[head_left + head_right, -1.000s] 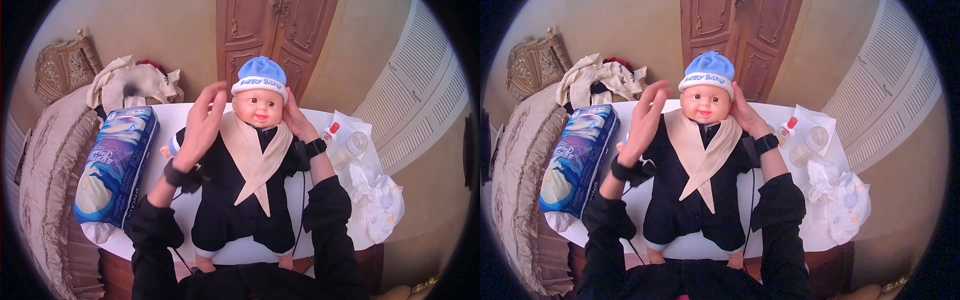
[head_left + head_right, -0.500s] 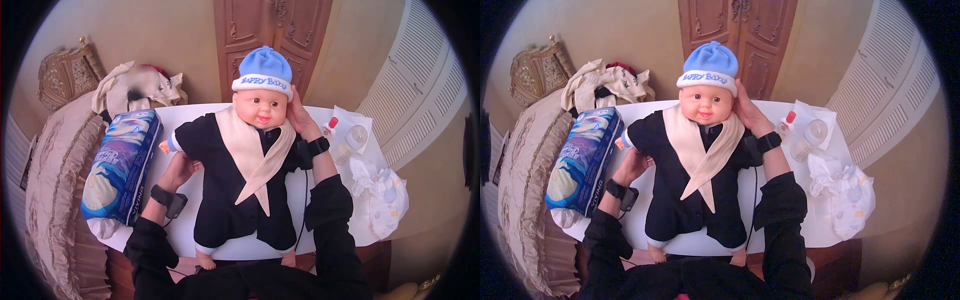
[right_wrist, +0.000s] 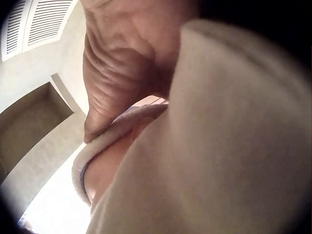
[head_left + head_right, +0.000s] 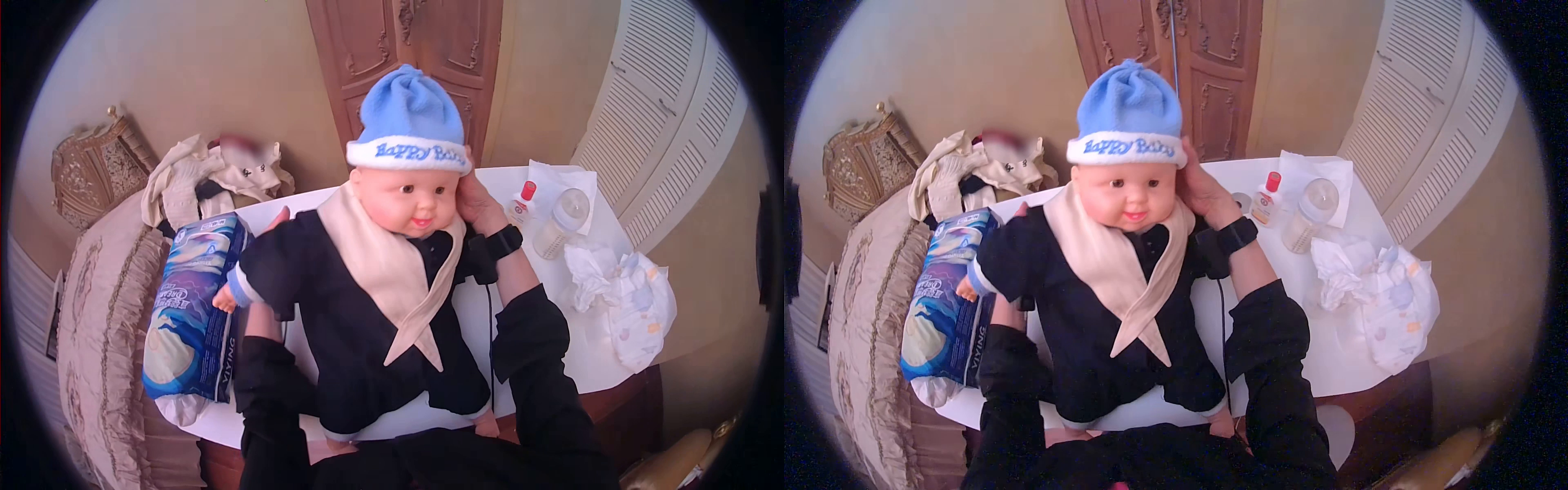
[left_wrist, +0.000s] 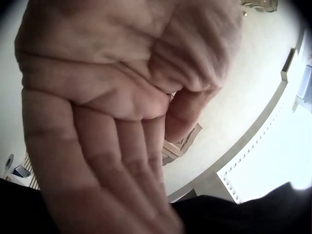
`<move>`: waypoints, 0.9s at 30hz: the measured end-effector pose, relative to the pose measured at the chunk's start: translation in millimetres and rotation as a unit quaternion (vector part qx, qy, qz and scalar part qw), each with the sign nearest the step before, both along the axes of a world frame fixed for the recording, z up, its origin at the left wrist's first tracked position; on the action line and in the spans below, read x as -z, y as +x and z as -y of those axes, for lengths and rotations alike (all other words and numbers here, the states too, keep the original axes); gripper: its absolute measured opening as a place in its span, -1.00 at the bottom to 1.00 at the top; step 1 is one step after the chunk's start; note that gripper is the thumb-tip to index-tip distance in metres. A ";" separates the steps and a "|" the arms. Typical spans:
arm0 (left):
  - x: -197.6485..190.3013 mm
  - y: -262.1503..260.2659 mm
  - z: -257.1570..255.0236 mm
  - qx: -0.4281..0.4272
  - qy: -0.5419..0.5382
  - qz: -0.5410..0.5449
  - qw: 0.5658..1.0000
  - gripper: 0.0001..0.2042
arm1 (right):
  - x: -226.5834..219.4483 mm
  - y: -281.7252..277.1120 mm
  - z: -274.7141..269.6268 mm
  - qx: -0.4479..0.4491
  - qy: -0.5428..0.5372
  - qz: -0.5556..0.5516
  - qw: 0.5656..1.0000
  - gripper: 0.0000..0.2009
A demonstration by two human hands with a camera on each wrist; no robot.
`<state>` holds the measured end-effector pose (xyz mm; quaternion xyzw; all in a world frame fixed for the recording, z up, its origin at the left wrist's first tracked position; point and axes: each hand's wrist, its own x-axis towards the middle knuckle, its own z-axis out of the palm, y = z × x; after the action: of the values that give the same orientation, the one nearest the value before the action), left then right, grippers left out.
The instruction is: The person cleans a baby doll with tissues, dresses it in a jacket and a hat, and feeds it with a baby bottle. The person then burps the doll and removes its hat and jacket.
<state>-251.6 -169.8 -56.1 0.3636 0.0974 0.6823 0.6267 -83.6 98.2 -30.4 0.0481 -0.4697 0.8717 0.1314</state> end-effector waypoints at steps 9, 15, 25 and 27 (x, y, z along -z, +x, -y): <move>-10.8 2.3 -89.4 -0.062 -0.005 0.006 0.998 -0.68 | -1.7 -9.1 12.5 -0.048 0.090 -0.006 0.995 -0.23; 14.4 42.0 -65.0 -0.081 -0.010 0.021 0.996 -0.67 | -13.2 -14.1 22.5 -0.071 0.110 0.020 0.991 -0.26; -5.7 55.6 -78.7 -0.168 -0.023 0.062 0.984 -0.67 | -24.4 -2.8 38.5 0.036 0.257 0.036 0.965 -0.42; -10.0 57.6 -76.6 -0.183 -0.029 0.066 0.980 -0.66 | -22.9 2.0 42.1 0.074 0.324 0.082 0.939 -0.49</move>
<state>-194.0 -93.2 -46.1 0.2750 0.1404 0.8050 0.5067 -81.6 56.2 -7.5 -0.0189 -0.7381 0.6609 0.1340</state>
